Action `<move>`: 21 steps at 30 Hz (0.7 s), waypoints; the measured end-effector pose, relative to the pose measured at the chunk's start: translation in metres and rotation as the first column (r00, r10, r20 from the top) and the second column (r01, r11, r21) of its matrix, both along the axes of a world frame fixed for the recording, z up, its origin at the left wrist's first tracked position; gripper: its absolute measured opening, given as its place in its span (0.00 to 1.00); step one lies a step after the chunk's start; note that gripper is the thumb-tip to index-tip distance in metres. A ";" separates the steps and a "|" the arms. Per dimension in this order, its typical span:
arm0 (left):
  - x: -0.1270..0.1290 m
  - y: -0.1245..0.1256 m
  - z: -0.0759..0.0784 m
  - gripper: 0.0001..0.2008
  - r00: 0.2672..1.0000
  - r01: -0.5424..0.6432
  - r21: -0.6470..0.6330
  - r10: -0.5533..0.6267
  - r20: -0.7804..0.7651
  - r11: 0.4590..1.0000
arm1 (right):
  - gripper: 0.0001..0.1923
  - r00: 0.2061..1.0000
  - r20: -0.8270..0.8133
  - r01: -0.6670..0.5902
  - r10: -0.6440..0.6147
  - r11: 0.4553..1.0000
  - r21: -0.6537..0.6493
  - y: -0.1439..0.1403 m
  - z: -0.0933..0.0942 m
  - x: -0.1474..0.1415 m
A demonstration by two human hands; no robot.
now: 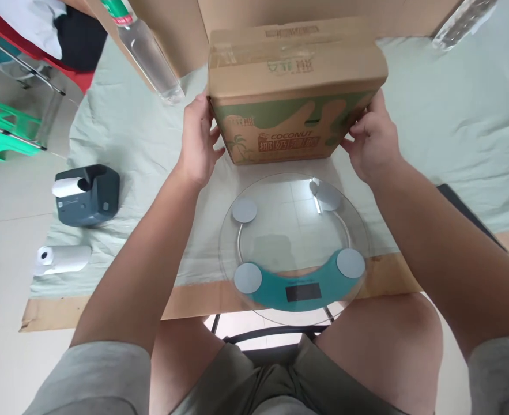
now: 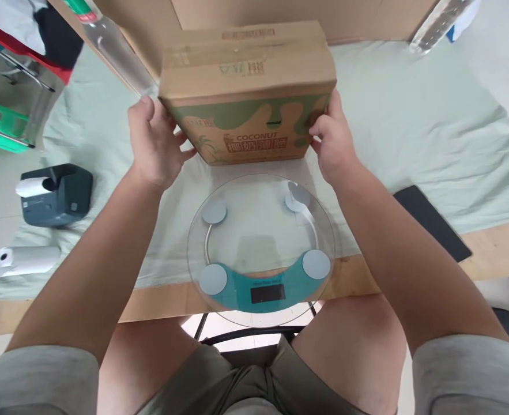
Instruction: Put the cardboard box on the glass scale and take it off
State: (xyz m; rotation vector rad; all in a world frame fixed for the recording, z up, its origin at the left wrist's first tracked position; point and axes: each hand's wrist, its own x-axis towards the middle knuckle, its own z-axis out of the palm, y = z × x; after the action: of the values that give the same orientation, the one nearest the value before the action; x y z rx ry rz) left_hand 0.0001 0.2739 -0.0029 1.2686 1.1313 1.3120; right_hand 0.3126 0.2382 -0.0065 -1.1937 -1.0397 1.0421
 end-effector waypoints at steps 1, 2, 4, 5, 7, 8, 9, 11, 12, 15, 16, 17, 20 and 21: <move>0.004 -0.003 0.002 0.25 0.998 0.052 -0.063 -0.049 0.039 0.997 | 0.19 1.000 0.001 -0.004 0.004 1.000 0.011 0.000 0.000 -0.003; 0.008 -0.007 0.005 0.25 0.992 0.103 -0.125 -0.094 0.080 0.987 | 0.21 1.000 0.003 -0.004 0.004 1.000 0.025 0.000 -0.001 -0.005; 0.015 -0.016 0.013 0.27 0.986 0.144 -0.162 -0.126 0.112 0.976 | 0.22 1.000 0.012 0.003 -0.004 0.999 0.054 -0.001 -0.001 -0.009; 0.018 -0.021 0.017 0.28 0.986 0.144 -0.159 -0.128 0.106 0.977 | 0.21 1.000 0.017 0.007 -0.008 0.998 0.065 -0.002 0.000 -0.010; 0.023 -0.028 0.027 0.29 0.988 0.138 -0.144 -0.127 0.083 0.980 | 0.18 1.000 0.024 0.016 -0.018 0.996 0.084 -0.005 0.006 -0.012; 0.024 -0.031 0.033 0.29 0.989 0.137 -0.129 -0.128 0.074 0.982 | 0.17 0.999 0.027 0.019 -0.022 0.995 0.097 -0.008 0.011 -0.013; 0.025 -0.036 0.039 0.28 0.989 0.137 -0.109 -0.130 0.069 0.984 | 0.16 0.999 0.029 0.019 -0.023 0.993 0.114 -0.013 0.018 -0.014; 0.026 -0.050 0.055 0.26 0.987 0.152 -0.057 -0.148 0.063 0.987 | 0.17 0.999 0.029 0.013 -0.017 0.989 0.149 -0.028 0.035 -0.016; 0.025 -0.061 0.064 0.25 0.986 0.161 -0.030 -0.159 0.057 0.986 | 0.18 1.000 0.028 0.007 -0.011 0.987 0.161 -0.038 0.045 -0.016; 0.023 -0.103 0.089 0.27 0.983 0.177 0.022 -0.178 0.035 0.984 | 0.20 1.000 0.017 0.004 -0.007 0.983 0.182 -0.076 0.068 -0.016; 0.022 -0.119 0.094 0.29 0.983 0.181 0.035 -0.182 0.036 0.983 | 0.20 1.000 0.017 0.003 -0.006 0.982 0.191 -0.090 0.073 -0.015; 0.020 -0.136 0.098 0.33 0.982 0.180 0.045 -0.182 0.043 0.983 | 0.21 1.000 0.015 0.001 -0.004 0.980 0.201 -0.105 0.076 -0.014; 0.014 -0.180 0.097 0.39 0.981 0.178 0.036 -0.180 0.074 0.983 | 0.24 1.000 0.000 -0.008 0.008 0.979 0.204 -0.150 0.075 -0.011; 0.011 -0.192 0.094 0.39 0.980 0.181 0.025 -0.182 0.080 0.983 | 0.26 1.000 -0.009 -0.009 0.011 0.981 0.193 -0.164 0.072 -0.011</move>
State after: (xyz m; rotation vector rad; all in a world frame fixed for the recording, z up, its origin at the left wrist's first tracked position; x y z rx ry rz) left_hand 0.0115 0.0814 0.0914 1.2875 0.9259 1.2280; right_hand 0.3014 0.0744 0.0655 -1.0253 -1.1137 0.9311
